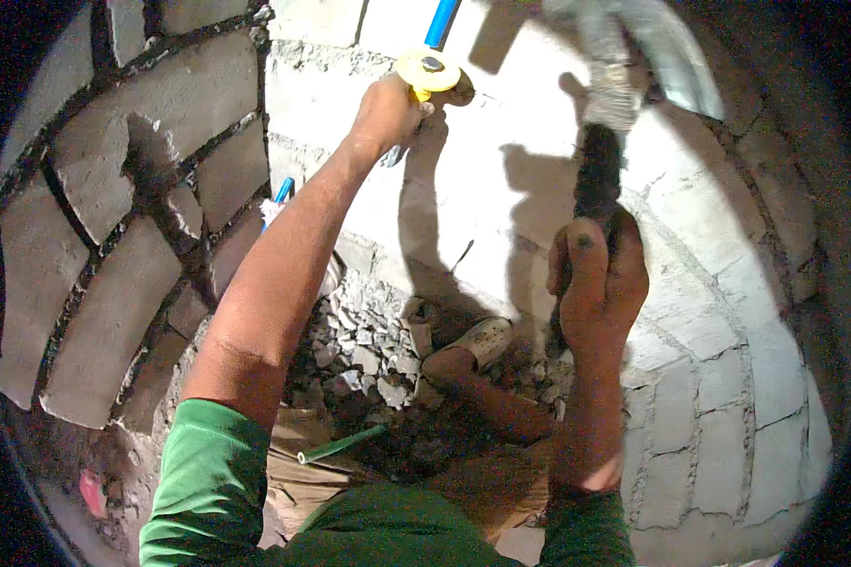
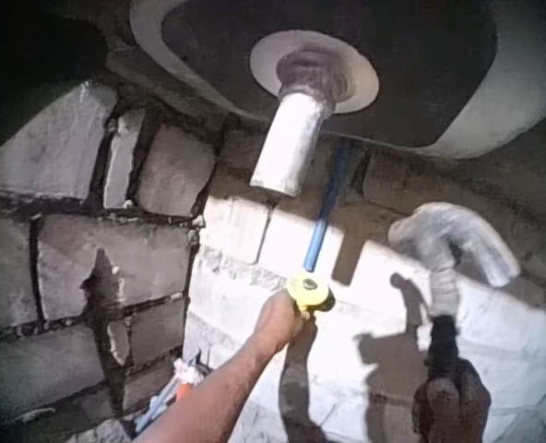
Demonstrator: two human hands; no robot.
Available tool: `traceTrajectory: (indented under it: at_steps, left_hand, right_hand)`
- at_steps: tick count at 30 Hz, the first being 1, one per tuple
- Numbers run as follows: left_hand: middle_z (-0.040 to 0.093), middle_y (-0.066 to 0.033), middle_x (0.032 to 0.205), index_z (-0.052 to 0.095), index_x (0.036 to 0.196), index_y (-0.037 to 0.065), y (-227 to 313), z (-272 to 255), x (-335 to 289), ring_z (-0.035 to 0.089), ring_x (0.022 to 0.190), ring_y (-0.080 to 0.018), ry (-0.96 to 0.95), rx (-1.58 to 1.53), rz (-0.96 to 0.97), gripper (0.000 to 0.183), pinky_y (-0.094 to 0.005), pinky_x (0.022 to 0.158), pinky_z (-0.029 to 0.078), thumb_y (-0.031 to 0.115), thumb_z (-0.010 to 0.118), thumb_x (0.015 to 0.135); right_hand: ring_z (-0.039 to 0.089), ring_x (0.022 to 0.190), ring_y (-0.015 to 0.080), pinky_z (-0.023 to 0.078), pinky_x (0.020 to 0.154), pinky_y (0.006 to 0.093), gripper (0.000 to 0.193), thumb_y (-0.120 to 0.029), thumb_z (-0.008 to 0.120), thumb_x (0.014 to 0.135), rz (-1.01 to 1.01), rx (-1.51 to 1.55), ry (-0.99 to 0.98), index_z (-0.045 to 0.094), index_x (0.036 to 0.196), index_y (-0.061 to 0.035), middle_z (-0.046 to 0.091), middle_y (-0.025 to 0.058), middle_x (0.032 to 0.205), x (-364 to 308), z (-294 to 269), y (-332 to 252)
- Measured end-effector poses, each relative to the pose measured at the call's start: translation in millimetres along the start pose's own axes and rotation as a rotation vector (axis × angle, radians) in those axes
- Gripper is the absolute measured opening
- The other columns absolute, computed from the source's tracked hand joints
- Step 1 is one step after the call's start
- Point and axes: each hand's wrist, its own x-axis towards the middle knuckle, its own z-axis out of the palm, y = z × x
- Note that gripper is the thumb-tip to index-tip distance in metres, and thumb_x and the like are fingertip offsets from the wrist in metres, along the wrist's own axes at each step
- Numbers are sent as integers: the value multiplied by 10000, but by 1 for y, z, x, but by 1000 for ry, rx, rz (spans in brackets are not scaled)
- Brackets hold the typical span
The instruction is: The person is using a hammer and a chisel to chip away at the inside of a concrete structure.
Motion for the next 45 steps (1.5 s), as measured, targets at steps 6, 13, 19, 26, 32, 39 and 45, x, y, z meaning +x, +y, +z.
traceTrajectory:
  at_steps: [6,13,19,26,32,39,45]
  left_hand:
    - [685,-208,979,674,996,-19,9,0,-10,659,955,-378,81,-3,44,273,-443,846,528,138,763,791]
    - [690,-212,978,681,991,-24,9,0,-6,668,961,-363,13,36,-22,272,-443,843,528,140,771,794]
    - [691,-205,980,685,971,0,11,7,-7,666,957,-368,39,-1,22,249,-442,850,524,145,767,787]
    - [710,-189,997,664,1074,-3,13,11,-10,689,957,-333,54,97,52,366,-415,864,542,183,788,785]
    - [713,-186,1007,655,1108,0,4,8,-6,691,957,-325,-22,53,46,377,-386,856,545,183,783,805]
    - [702,-183,995,666,1063,30,14,5,-5,669,962,-359,-44,84,21,320,-440,853,525,157,768,787]
    - [714,-191,1012,682,1080,15,11,5,-5,687,972,-333,-22,60,52,383,-417,876,532,236,802,792]
  right_hand:
    - [582,670,172,480,588,354,232,-125,503,936,-271,-498,-100,579,1113,4,582,102,809,40,46,37]
    - [436,473,66,366,429,245,434,-457,521,1000,250,-108,-174,620,1008,-35,504,-14,649,61,18,9]
    - [574,641,203,477,566,363,291,-280,629,929,-829,-863,69,560,1023,-13,577,80,768,73,25,26]
    - [469,480,103,401,443,308,433,-485,501,995,153,-283,-286,566,850,-81,519,3,621,60,18,29]
    - [500,491,117,389,436,296,375,-395,515,998,-288,-274,22,592,979,-29,533,11,654,69,9,19]
    - [526,555,98,424,480,276,230,-249,635,913,214,-307,-391,608,1016,-46,565,26,719,74,-1,50]
    - [492,529,120,406,475,290,415,-468,550,952,14,251,21,552,898,-57,524,22,667,68,-15,14]
